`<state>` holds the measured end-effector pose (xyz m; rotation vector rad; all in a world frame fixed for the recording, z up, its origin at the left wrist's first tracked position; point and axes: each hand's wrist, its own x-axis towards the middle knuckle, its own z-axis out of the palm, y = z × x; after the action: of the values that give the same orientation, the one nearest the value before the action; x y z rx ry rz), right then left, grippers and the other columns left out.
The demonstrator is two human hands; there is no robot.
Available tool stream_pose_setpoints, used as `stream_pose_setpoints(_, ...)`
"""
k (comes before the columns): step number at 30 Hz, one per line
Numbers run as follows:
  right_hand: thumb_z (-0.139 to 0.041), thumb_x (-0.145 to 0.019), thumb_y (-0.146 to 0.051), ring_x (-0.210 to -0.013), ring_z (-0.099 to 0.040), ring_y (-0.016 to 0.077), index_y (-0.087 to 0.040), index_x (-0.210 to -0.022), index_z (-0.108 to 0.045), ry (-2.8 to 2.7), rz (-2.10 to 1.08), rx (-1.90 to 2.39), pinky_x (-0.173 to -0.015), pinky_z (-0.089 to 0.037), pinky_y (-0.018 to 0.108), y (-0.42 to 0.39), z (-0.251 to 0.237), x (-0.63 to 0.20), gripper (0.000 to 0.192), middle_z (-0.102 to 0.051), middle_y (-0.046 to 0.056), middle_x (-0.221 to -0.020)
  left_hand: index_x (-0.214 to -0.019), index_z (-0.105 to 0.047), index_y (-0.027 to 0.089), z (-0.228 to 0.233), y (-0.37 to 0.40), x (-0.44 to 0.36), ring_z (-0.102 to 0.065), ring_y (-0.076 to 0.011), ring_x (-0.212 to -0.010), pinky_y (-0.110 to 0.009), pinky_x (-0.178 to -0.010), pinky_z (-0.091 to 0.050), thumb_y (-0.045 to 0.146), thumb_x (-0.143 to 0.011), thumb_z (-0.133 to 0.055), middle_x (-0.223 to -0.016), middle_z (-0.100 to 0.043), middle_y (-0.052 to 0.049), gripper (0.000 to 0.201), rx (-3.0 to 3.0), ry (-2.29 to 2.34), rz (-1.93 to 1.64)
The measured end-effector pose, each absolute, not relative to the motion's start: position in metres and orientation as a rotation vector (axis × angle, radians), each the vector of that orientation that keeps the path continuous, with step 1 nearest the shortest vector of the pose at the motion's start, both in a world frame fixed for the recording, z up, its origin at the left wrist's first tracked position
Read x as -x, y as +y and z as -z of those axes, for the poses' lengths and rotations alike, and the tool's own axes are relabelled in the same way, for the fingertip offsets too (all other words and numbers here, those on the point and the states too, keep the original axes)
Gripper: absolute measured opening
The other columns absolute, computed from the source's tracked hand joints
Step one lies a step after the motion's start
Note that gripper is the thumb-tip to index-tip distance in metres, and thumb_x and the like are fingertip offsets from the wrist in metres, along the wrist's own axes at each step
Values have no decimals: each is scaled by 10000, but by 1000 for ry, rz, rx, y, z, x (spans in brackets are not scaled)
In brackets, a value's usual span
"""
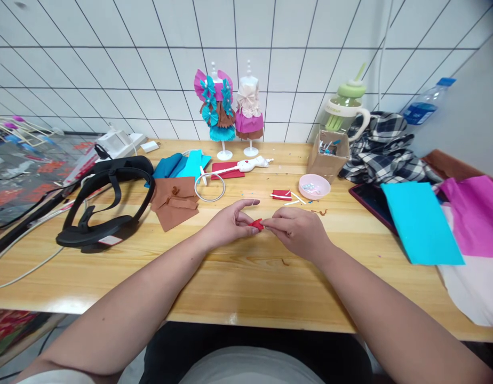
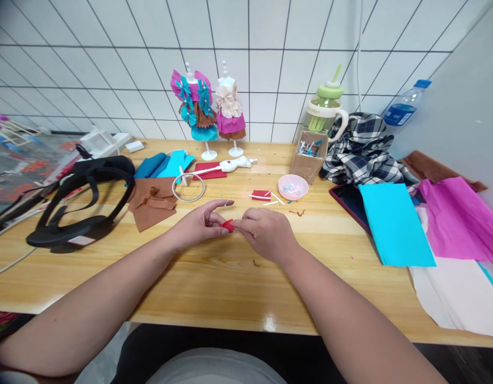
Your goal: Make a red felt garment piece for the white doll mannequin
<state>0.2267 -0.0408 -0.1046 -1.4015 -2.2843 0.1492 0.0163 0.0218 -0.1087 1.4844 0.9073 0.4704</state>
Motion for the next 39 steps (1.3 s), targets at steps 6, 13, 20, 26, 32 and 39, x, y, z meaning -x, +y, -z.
stream_pose_setpoints(6, -427, -984, -343, -826, -605, 152, -342, -1096, -728, -2320, -168, 1365, -708, -385, 270, -42, 105, -226, 321, -710, 26, -948, -1390, -425, 212, 111, 23, -15, -655, -151, -692, -231, -613, -425, 307, -673, -801, -846, -735, -43, 816, -1496, 910, -478)
stream_pose_setpoints(13, -455, -973, -336, -819, -626, 144, -320, -1081, -732, -2328, -115, 1346, -692, -400, 259, -41, 108, -227, 298, -717, 14, -933, -1379, -443, 197, 108, 23, -16, -628, -140, -672, -243, -626, -427, 344, -694, -791, -825, -730, -39, 783, -1526, 898, -474)
stream_pose_setpoints(20, -532, -935, -290, -741, -628, 121, -257, -1042, -746, -2229, -160, 1210, -656, -425, 236, -42, 110, -223, 242, -710, 25, -876, -1385, -440, 200, 106, 22, -15, -658, -157, -729, -256, -681, -447, 353, -708, -786, -819, -733, -37, 776, -1501, 874, -540)
stream_pose_setpoints(26, -556, -913, -248, -674, -595, 107, -235, -1066, -740, -2139, -354, 1143, -624, -433, 229, -40, 114, -223, 240, -688, 25, -836, -1418, -383, 211, 106, 23, -13, -683, -167, -777, -273, -740, -468, 278, -749, -759, -838, -745, -47, 771, -1505, 810, -550)
stream_pose_setpoints(32, -582, -875, -241, -621, -547, 108, -222, -989, -763, -1946, -636, 1185, -592, -419, 241, -38, 111, -220, 215, -652, 21, -754, -1426, -361, 207, 104, 22, -12, -687, -162, -791, -276, -771, -483, 245, -748, -756, -824, -746, -34, 785, -1486, 781, -583)
stream_pose_setpoints(39, -636, -800, -362, -561, -514, 100, -185, -1029, -699, -1563, -1061, 1449, -531, -433, 245, -34, 106, -216, 297, -676, 23, -817, -1428, -368, 205, 102, 17, -17, -675, -160, -731, -261, -702, -482, 275, -737, -761, -768, -727, -13, 798, -1584, 879, -580)
